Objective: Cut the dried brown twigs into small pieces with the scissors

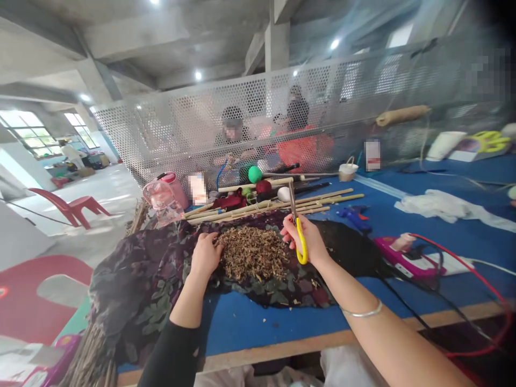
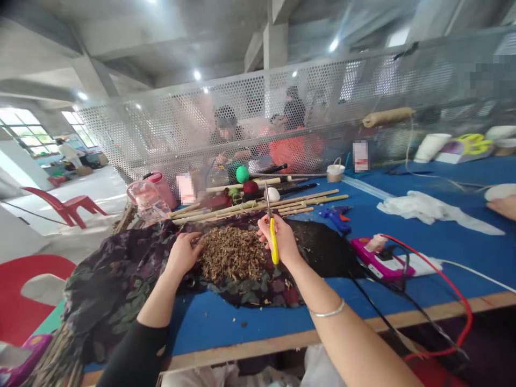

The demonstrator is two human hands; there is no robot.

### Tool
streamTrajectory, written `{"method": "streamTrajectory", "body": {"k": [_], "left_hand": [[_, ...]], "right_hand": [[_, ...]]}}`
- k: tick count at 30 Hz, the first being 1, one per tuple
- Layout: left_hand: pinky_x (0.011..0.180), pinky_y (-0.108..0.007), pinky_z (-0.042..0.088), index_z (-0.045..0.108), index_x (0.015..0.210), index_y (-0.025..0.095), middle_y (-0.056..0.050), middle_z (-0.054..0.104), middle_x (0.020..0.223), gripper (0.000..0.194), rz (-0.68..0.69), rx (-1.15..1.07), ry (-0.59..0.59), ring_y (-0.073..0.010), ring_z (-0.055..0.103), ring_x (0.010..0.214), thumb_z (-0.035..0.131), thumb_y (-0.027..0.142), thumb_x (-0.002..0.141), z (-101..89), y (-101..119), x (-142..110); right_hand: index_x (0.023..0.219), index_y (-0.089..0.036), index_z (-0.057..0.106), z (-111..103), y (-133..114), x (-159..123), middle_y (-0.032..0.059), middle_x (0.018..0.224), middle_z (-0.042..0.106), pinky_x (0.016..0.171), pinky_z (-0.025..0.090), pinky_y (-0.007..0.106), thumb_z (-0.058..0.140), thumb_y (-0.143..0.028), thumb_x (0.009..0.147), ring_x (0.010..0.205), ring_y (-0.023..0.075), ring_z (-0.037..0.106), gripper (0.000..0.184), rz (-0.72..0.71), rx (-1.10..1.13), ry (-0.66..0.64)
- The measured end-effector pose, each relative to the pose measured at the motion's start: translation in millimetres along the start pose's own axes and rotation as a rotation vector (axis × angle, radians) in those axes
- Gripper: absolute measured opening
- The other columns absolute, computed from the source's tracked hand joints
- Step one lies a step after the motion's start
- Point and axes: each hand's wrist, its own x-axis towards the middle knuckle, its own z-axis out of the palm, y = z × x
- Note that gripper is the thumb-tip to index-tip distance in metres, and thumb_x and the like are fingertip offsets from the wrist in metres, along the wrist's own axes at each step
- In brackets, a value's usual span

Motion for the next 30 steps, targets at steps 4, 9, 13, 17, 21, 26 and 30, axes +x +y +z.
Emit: {"method": "streamTrajectory", "body": {"k": [4,9,13,17,21,26,30], "left_hand": [[0.078,-0.026,0.044,0.071,0.086,0.023,-0.005,0.064,0.088,0.019,0.34,-0.15,-0.244,-0.0178,0.06,0.084,0.055,0.029,0.078,-16.0,28.4,-20.5],[0.072,-0.025,0.044,0.072,0.092,0.03,-0.003,0.064,0.084,0.023,0.486,0.006,-0.526,-0.0183,0.059,0.082,0.055,0.025,0.077,0.4,47.7,-41.6],[0.07,-0.026,0.044,0.069,0.1,0.03,-0.006,0.063,0.087,0.027,0.489,0.113,-0.466,-0.0197,0.06,0.082,0.05,0.028,0.081,14.9,51.3,-43.7],[0.069,-0.024,0.044,0.071,0.094,0.029,-0.006,0.062,0.086,0.025,0.448,0.136,-0.461,-0.0186,0.06,0.081,0.049,0.029,0.082,18.9,57.1,-43.2],[0.068,-0.025,0.044,0.072,0.087,0.026,-0.006,0.063,0.086,0.024,0.409,0.04,-0.413,-0.018,0.06,0.078,0.049,0.028,0.081,22.3,57.6,-45.6],[0.063,-0.026,0.043,0.071,0.076,0.021,-0.003,0.066,0.072,0.024,0.211,-0.408,-0.27,-0.017,0.058,0.066,0.052,0.036,0.078,21.0,50.8,-37.6],[0.041,-0.021,0.03,0.068,0.074,0.016,0.0,0.056,0.052,0.031,-0.099,-0.764,-0.245,-0.0097,0.043,0.042,0.053,0.044,0.076,18.9,52.9,-17.4]], "right_hand": [[0.086,-0.021,0.051,0.6,5.5,-3.5,-0.0027,0.061,0.058,0.032,0.039,0.016,0.06,-0.056,0.071,0.045,0.0107,0.054,0.04,0.016,0.007,-0.018],[0.086,-0.02,0.049,2.5,10.0,-2.2,-0.0036,0.058,0.056,0.031,0.038,0.015,0.059,-0.058,0.07,0.043,0.0097,0.052,0.042,0.039,0.038,-0.006],[0.085,-0.02,0.049,2.1,10.7,-2.5,-0.0037,0.058,0.056,0.031,0.037,0.015,0.059,-0.058,0.07,0.042,0.0091,0.052,0.041,0.029,0.01,-0.011],[0.084,-0.021,0.051,2.9,7.2,-5.1,-0.0043,0.058,0.055,0.032,0.037,0.015,0.06,-0.056,0.07,0.042,0.0088,0.051,0.039,0.015,0.004,-0.043],[0.087,-0.021,0.052,4.5,7.0,-6.2,-0.0041,0.057,0.056,0.032,0.036,0.016,0.059,-0.055,0.07,0.042,0.009,0.05,0.038,0.028,0.003,-0.065],[0.09,-0.021,0.054,5.0,12.6,-6.8,-0.0022,0.061,0.057,0.038,0.039,0.019,0.058,-0.054,0.072,0.047,0.0112,0.052,0.038,-0.066,-0.103,-0.088],[0.098,-0.019,0.057,6.2,11.2,-11.8,0.0023,0.073,0.063,0.058,0.047,0.026,0.06,-0.05,0.072,0.063,0.0161,0.059,0.04,-0.219,-0.332,-0.125]]}}
